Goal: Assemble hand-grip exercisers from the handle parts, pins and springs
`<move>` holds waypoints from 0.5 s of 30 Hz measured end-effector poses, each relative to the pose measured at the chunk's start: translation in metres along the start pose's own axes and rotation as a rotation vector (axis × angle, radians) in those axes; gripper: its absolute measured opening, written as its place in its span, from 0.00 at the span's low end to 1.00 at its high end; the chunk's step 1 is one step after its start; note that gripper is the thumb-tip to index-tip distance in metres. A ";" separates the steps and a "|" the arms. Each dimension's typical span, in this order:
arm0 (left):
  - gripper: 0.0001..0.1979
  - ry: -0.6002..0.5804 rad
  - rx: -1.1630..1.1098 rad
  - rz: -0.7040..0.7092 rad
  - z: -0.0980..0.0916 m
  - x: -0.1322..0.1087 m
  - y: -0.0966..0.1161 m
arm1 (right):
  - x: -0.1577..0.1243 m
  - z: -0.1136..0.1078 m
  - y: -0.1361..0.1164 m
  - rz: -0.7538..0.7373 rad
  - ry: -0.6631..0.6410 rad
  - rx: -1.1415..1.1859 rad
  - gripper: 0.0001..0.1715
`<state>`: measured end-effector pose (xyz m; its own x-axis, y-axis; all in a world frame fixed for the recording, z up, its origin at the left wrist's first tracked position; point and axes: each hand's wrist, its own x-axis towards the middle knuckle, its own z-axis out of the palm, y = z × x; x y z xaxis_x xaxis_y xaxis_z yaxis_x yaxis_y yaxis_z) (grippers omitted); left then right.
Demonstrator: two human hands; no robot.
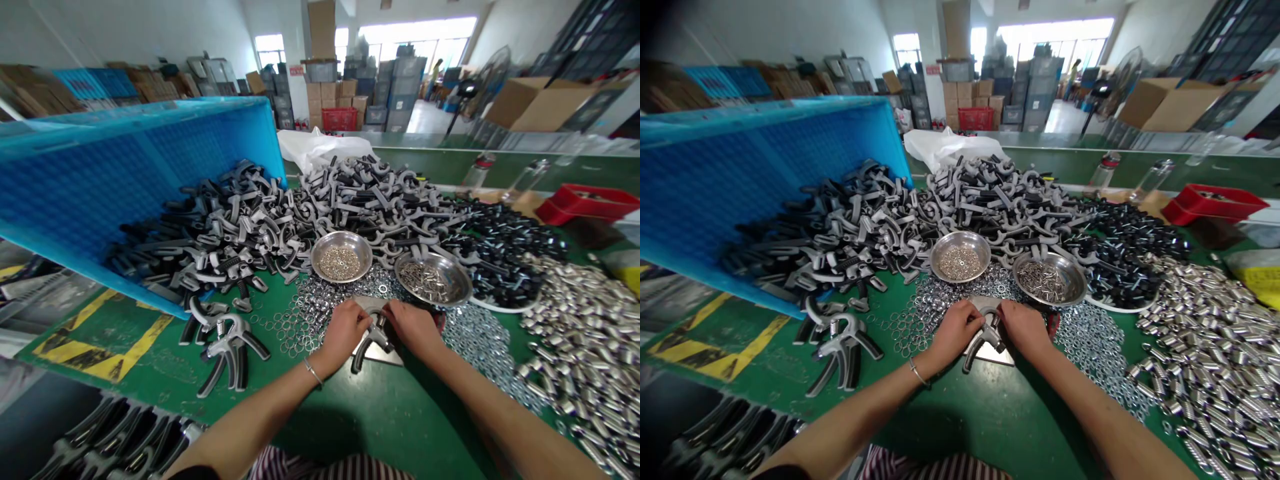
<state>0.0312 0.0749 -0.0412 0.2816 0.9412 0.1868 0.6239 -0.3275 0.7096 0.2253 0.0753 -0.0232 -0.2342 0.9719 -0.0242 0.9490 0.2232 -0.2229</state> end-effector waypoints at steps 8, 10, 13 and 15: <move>0.09 -0.073 0.391 0.245 -0.003 0.003 0.009 | 0.019 -0.018 -0.010 -0.056 -0.108 -0.170 0.09; 0.12 -0.146 0.496 0.372 -0.007 0.004 0.011 | 0.021 -0.024 -0.007 -0.056 -0.131 -0.174 0.09; 0.13 -0.229 0.577 0.470 -0.012 -0.006 0.015 | 0.001 -0.031 0.005 -0.012 -0.128 -0.188 0.14; 0.15 -0.220 0.589 0.460 -0.013 -0.019 0.017 | -0.026 -0.031 0.019 0.064 -0.096 -0.237 0.18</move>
<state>0.0270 0.0525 -0.0239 0.7056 0.6821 0.1920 0.6765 -0.7291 0.1040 0.2555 0.0571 0.0032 -0.1807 0.9755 -0.1255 0.9828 0.1841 0.0162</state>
